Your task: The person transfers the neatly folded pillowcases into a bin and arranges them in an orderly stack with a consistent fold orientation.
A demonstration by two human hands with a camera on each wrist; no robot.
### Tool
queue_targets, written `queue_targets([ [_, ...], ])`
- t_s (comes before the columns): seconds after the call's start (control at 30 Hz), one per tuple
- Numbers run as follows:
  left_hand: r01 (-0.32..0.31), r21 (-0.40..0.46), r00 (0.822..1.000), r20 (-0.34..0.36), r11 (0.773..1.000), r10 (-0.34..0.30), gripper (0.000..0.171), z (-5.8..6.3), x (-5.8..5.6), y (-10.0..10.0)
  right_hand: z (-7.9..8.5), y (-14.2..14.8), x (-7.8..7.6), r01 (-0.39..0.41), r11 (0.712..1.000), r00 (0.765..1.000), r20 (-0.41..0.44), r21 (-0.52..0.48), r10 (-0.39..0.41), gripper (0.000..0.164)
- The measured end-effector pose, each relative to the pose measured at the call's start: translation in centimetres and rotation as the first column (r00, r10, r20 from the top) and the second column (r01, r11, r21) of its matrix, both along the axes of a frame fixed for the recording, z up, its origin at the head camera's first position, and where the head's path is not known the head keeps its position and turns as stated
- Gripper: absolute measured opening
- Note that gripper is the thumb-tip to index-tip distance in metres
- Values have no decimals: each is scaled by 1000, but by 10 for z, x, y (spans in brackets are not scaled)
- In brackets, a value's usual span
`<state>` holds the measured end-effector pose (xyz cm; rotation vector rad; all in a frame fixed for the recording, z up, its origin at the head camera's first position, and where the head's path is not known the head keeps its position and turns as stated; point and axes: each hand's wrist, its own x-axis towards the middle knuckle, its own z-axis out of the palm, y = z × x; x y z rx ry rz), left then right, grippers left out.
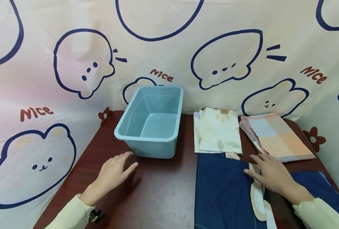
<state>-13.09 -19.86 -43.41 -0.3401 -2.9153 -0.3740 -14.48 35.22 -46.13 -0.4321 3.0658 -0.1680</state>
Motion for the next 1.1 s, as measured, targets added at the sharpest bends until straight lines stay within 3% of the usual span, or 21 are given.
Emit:
queue_targets([
  [0.47, -4, 122, 998, 59, 993, -4, 49, -4, -3, 27, -8, 1, 4, -36, 998, 998, 42, -45, 38, 72],
  [1.1, 79, 181, 990, 100, 980, -98, 45, -2, -8, 60, 1, 4, 0, -45, 993, 994, 98, -113, 56, 66],
])
